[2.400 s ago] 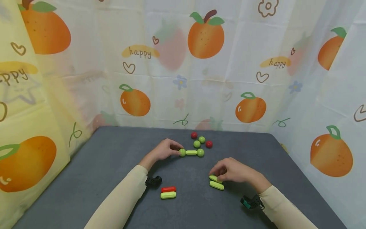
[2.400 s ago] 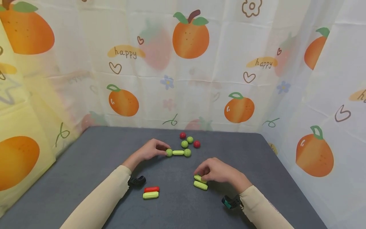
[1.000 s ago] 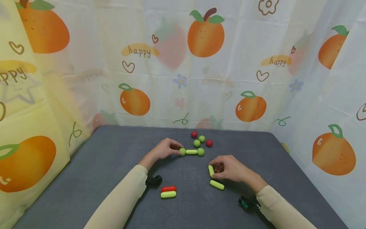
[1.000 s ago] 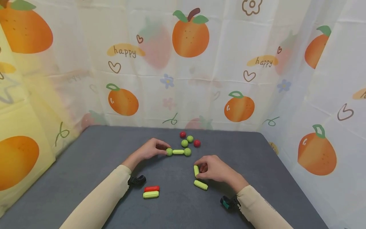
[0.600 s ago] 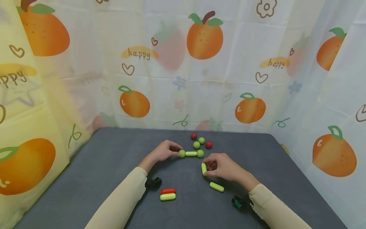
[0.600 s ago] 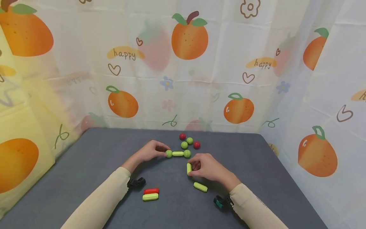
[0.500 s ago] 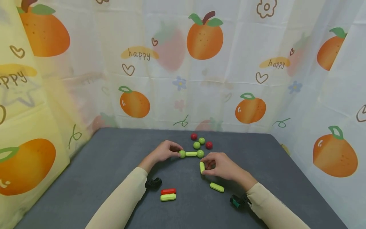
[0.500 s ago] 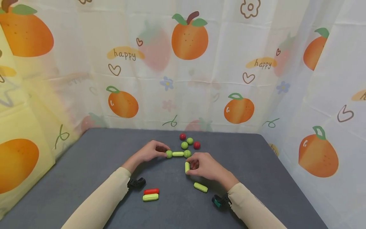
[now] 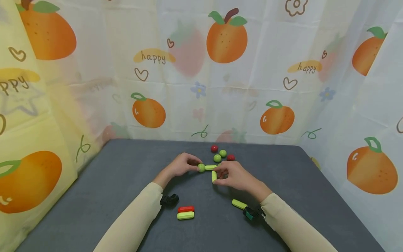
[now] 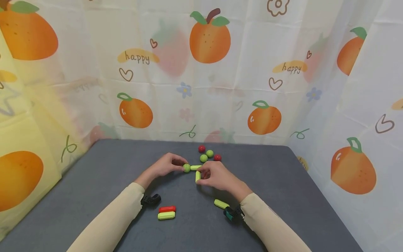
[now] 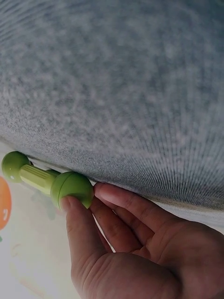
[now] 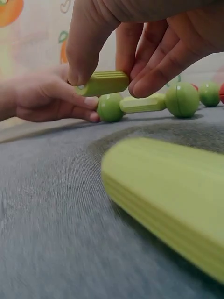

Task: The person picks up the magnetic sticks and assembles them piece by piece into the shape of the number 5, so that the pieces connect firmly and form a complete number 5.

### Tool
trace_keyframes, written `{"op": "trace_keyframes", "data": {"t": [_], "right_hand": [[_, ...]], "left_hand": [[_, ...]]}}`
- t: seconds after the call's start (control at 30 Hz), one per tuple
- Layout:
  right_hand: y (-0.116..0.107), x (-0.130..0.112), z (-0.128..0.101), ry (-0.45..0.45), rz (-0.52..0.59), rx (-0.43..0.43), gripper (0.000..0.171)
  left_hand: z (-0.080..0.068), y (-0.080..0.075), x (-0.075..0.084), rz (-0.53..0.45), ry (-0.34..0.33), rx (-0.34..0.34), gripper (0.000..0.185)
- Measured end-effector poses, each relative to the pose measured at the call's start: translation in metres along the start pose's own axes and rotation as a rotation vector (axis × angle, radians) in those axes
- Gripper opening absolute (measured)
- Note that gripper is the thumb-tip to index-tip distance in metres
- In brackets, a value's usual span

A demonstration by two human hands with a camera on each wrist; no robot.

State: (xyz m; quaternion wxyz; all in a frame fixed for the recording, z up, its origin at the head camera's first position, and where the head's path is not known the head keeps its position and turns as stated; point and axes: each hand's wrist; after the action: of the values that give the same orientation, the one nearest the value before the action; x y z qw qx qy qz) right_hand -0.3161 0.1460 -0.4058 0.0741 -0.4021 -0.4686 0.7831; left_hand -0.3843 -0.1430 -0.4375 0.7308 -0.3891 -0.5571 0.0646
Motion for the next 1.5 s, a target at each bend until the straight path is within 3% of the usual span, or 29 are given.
{"op": "trace_keyframes", "data": {"t": [0.4,1.5], "right_hand": [[0.005,-0.001,0.020,-0.037,-0.055,0.031,0.045],[0.027,-0.006,0.040,-0.019,-0.040,0.018,0.043]], "left_hand": [[-0.002,0.000,0.000,-0.002,-0.003,0.005,0.024],[-0.001,0.000,0.003,-0.005,0.010,0.008,0.025]]}}
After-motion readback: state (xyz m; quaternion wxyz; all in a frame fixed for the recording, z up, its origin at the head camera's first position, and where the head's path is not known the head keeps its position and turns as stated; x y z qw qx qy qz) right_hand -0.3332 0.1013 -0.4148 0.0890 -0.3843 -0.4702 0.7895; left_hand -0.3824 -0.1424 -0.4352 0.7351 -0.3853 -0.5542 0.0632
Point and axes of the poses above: each hand's wrist, its own z-axis towards the middle knuckle, its own y-axis out of the palm, x = y × z, and after that the axes turned 4 degrees about -y, right-handed
